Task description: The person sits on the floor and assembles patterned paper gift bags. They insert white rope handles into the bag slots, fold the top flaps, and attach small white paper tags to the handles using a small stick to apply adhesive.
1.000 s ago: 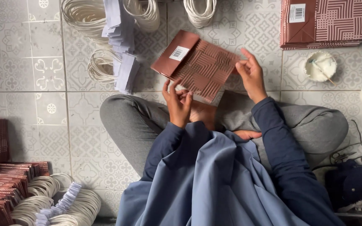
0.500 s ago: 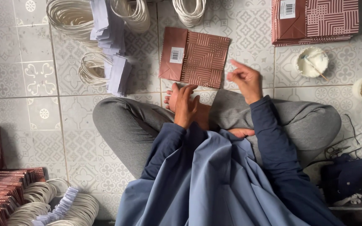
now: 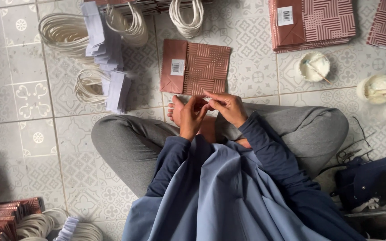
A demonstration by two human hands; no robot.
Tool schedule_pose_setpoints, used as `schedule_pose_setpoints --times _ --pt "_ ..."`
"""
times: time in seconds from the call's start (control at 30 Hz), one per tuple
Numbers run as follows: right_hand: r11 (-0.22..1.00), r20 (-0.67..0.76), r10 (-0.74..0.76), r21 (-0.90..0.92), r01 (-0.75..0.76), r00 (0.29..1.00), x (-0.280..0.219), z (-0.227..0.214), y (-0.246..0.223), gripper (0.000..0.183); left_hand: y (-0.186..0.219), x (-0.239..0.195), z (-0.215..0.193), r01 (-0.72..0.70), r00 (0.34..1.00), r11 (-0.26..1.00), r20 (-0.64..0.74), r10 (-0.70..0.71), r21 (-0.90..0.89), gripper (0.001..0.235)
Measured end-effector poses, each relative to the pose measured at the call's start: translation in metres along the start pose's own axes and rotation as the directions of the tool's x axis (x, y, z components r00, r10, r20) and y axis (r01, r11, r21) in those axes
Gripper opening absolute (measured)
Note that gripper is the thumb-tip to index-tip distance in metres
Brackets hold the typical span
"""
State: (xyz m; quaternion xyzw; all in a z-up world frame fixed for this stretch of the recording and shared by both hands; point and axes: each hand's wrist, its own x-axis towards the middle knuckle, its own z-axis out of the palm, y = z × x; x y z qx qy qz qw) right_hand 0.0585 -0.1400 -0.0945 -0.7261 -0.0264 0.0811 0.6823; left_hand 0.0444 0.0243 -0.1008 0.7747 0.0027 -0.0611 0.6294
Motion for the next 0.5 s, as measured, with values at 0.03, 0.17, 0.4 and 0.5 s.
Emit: schedule_pose_setpoints --times 0.03,0.17,0.4,0.5 --pt "1.0 -0.01 0.0 -0.002 0.0 1.0 0.0 0.0 0.0 0.03 -0.007 0.001 -0.001 -0.003 1.0 1.0 0.01 0.003 -0.002 0.025" --pt "0.997 -0.02 0.066 0.037 -0.066 0.998 -0.001 0.0 -0.002 0.036 -0.023 0.002 -0.003 -0.062 0.998 0.995 0.011 0.062 0.076 0.013" --pt "0.986 0.094 0.092 -0.145 -0.078 0.991 -0.008 -0.013 -0.002 0.051 -0.039 -0.005 -0.001 -0.184 0.981 0.954 -0.015 0.193 0.238 0.012" --pt "0.936 0.141 0.066 -0.351 -0.013 0.988 -0.01 -0.011 -0.023 0.056 -0.032 -0.01 -0.001 -0.206 0.977 0.915 0.014 0.214 0.346 0.009"
